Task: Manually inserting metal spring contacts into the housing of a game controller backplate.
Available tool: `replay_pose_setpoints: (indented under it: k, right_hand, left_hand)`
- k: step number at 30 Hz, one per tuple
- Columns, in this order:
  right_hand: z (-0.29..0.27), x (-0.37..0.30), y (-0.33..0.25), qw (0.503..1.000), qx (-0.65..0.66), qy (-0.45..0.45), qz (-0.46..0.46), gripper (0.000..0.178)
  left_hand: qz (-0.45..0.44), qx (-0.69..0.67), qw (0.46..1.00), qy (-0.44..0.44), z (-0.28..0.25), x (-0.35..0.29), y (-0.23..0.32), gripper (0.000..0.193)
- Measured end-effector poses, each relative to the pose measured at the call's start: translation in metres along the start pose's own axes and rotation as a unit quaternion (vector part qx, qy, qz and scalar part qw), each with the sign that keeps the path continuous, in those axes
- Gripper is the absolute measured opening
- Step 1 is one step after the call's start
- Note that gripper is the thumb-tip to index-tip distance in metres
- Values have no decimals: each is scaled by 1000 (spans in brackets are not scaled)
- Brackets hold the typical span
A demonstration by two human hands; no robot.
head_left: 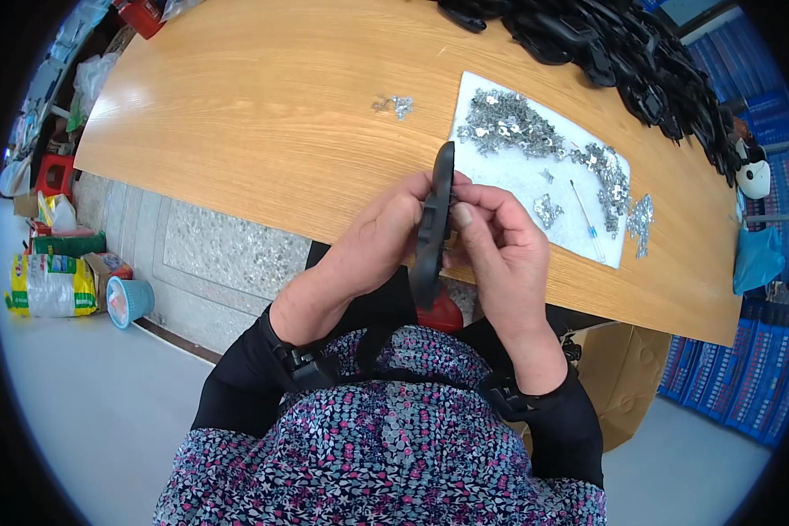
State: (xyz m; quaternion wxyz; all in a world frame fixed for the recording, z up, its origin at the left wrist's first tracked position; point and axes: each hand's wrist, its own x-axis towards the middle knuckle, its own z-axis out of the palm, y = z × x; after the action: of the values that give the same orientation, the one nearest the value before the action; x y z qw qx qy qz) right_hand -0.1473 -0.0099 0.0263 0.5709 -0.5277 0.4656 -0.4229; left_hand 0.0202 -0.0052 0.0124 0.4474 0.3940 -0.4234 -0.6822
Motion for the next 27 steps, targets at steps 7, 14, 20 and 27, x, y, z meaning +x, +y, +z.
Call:
replay_pose_setpoints:
  k: [7,14,20,27]
  right_hand:
    - [5,2,9,997,-15,21,-71,19]
    - [-2,-1,14,995,-62,19,-69,22]
    - [-5,-2,8,991,-118,22,-60,24]
    - [-18,1,19,990,-90,21,-109,18]
  left_hand:
    - [24,19,999,-16,7,-3,3,54]
    - [-9,22,999,-31,9,-2,9,55]
    - [15,23,999,-35,9,4,-2,51]
    - [77,150,985,-45,11,9,-5,52]
